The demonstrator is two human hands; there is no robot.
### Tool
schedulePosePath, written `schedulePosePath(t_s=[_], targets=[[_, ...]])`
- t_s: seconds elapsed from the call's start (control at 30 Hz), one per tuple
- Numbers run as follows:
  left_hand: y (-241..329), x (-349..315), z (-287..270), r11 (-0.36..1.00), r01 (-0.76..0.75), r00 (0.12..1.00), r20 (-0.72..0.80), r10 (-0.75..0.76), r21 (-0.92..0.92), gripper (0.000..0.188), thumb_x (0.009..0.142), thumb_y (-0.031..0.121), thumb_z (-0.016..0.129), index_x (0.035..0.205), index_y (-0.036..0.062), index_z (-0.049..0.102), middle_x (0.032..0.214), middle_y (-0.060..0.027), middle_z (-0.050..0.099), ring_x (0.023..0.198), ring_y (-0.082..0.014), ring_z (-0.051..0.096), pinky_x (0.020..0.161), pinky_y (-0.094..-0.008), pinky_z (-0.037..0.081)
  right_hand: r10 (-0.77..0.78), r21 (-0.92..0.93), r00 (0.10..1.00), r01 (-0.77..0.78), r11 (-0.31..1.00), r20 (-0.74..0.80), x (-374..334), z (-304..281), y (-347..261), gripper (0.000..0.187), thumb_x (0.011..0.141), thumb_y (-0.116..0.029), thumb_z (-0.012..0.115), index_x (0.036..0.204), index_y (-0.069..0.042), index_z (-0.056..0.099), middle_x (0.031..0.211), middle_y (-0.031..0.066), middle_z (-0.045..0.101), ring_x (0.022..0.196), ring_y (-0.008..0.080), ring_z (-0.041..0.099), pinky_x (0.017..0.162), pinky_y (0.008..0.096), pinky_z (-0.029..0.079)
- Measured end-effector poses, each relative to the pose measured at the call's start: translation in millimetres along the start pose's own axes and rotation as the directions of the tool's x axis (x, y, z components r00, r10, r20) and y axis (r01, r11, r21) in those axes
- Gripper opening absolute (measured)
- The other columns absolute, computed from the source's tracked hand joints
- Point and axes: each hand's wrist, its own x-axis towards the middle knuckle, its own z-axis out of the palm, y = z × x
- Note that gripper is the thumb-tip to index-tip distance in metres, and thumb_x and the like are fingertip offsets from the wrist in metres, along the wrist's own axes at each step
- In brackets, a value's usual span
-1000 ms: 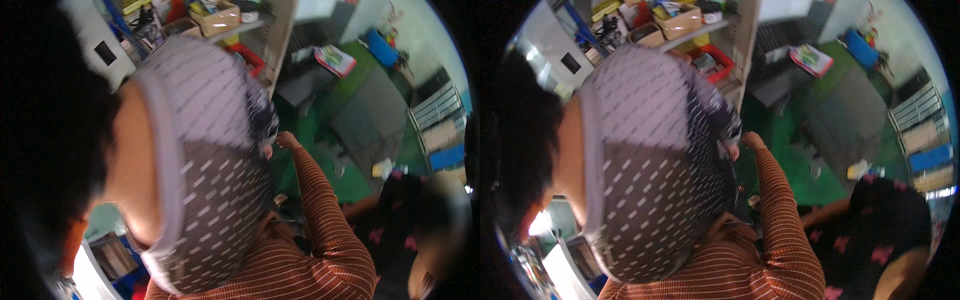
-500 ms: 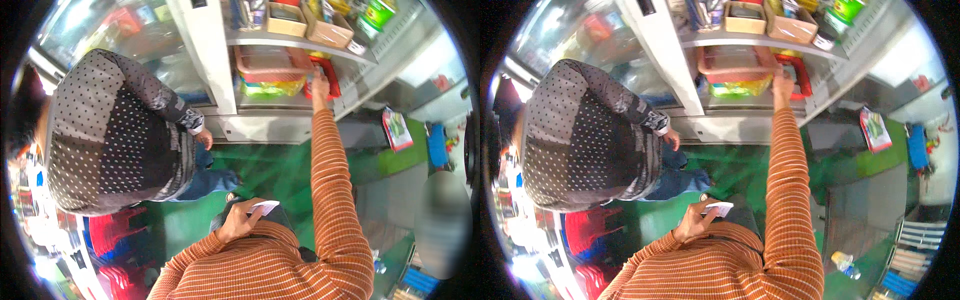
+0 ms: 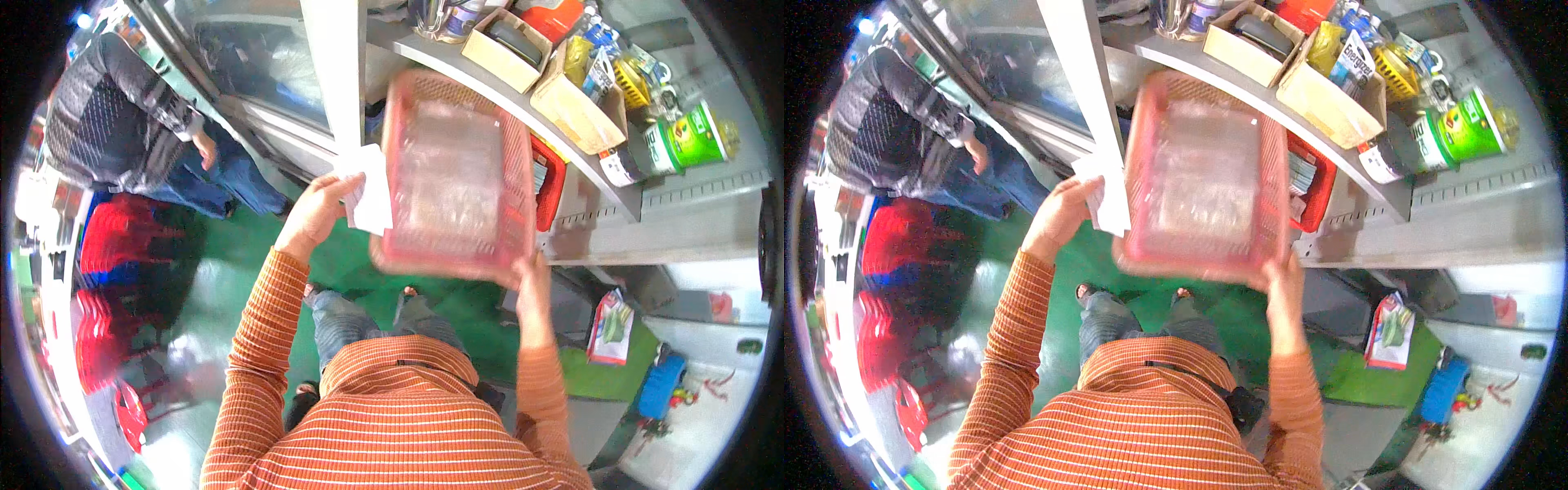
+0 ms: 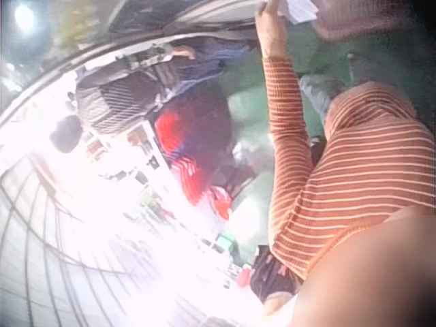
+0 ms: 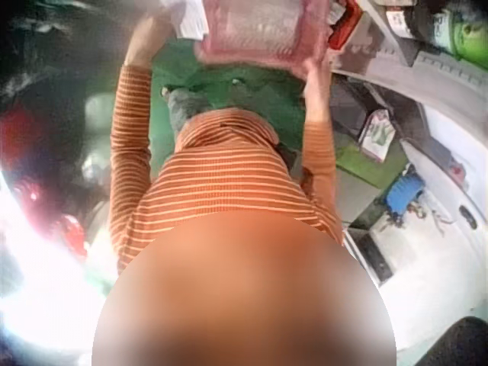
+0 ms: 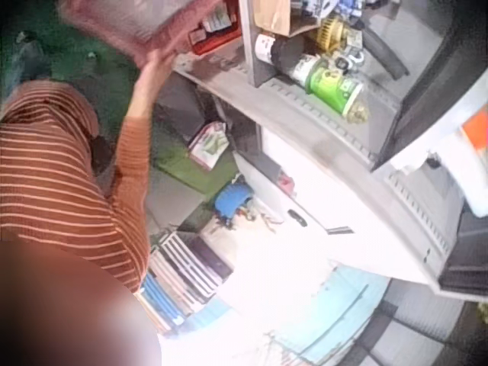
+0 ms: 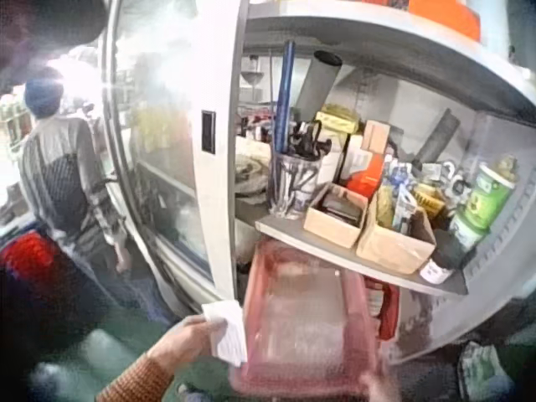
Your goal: The person retrieves plastic bags and a small pouch from a refrigerator, then places them on a table. They fold a small paper label and place it inside a plastic bag with the pouch. The person then hands the packed bag to another person.
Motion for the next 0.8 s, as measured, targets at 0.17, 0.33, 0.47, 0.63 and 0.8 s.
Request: schedulePosePath(t_s=[0.17, 0.33, 0.47, 0.63, 0.8], targets=[[-42.5, -36.0, 23.8, 0.924, 0.053, 0.992, -0.126, -0.005, 0.379, 0.03, 0.089, 0.018, 0.058, 0.11, -0.0034, 0.062, 0.092, -0.0018, 0.064, 0.08, -0.0071, 0.056, 0.072, -0.0245, 0.046, -0.151, -0.377, 0.972, 0.21, 0.902, 0.179, -92.6, -11.6, 30.4, 0.03, 0.077, -0.008, 0.056, 0.104, 0.001, 0.047, 0.094, 0.0159, 0.053, 0.085, 0.0246, 0.053, 0.078, 0.0372, 0.044], [-88.7, -107.5, -24.7, 0.843, 0.11, 0.951, -0.304, 0.065, 0.527, 0.024, 0.089, 0.007, 0.057, 0.106, -0.0084, 0.06, 0.1, -0.0037, 0.064, 0.082, -0.0039, 0.053, 0.069, -0.0206, 0.044, 0.162, -0.453, 0.655, 0.304, 0.838, 0.738, -63.9, -36.7, 4.2, 0.025, 0.09, -0.02, 0.058, 0.098, 0.004, 0.054, 0.091, 0.0188, 0.061, 0.086, 0.028, 0.062, 0.077, 0.0365, 0.048], [-107.5, -142.2, -30.2, 0.822, 0.104, 0.897, -0.41, 0.166, 0.56, 0.022, 0.087, 0.002, 0.056, 0.106, -0.0096, 0.06, 0.122, -0.0139, 0.059, 0.096, -0.0098, 0.055, 0.081, -0.024, 0.046, -0.29, -0.362, 0.863, 0.448, 0.817, 0.414, 74.0, 5.6, -44.7, 0.025, 0.094, -0.021, 0.053, 0.104, 0.0, 0.061, 0.088, 0.009, 0.067, 0.082, 0.014, 0.062, 0.074, 0.028, 0.049], [-114.1, -152.2, -21.5, 0.864, 0.048, 0.875, -0.439, 0.206, 0.501, 0.02, 0.085, -0.005, 0.053, 0.102, -0.0068, 0.063, 0.123, -0.0173, 0.056, 0.113, -0.0216, 0.054, 0.093, -0.0299, 0.042, -0.622, -0.578, 0.588, 0.776, 0.253, 0.517, 270.2, 59.2, -56.2, 0.023, 0.085, -0.014, 0.061, 0.105, -0.005, 0.065, 0.101, 0.0113, 0.066, 0.097, 0.028, 0.062, 0.085, 0.0339, 0.047], [-126.7, -166.9, -30.6, 0.903, 0.021, 0.829, -0.512, 0.224, 0.429, 0.019, 0.085, -0.005, 0.053, 0.101, -0.0058, 0.064, 0.117, -0.0165, 0.06, 0.113, -0.0213, 0.054, 0.093, -0.0299, 0.042, -0.577, -0.538, 0.517, 0.829, 0.153, 0.632, 308.0, 92.9, -36.9, 0.025, 0.077, -0.015, 0.067, 0.101, -0.01, 0.068, 0.097, 0.0098, 0.066, 0.097, 0.0295, 0.06, 0.085, 0.0365, 0.046]])
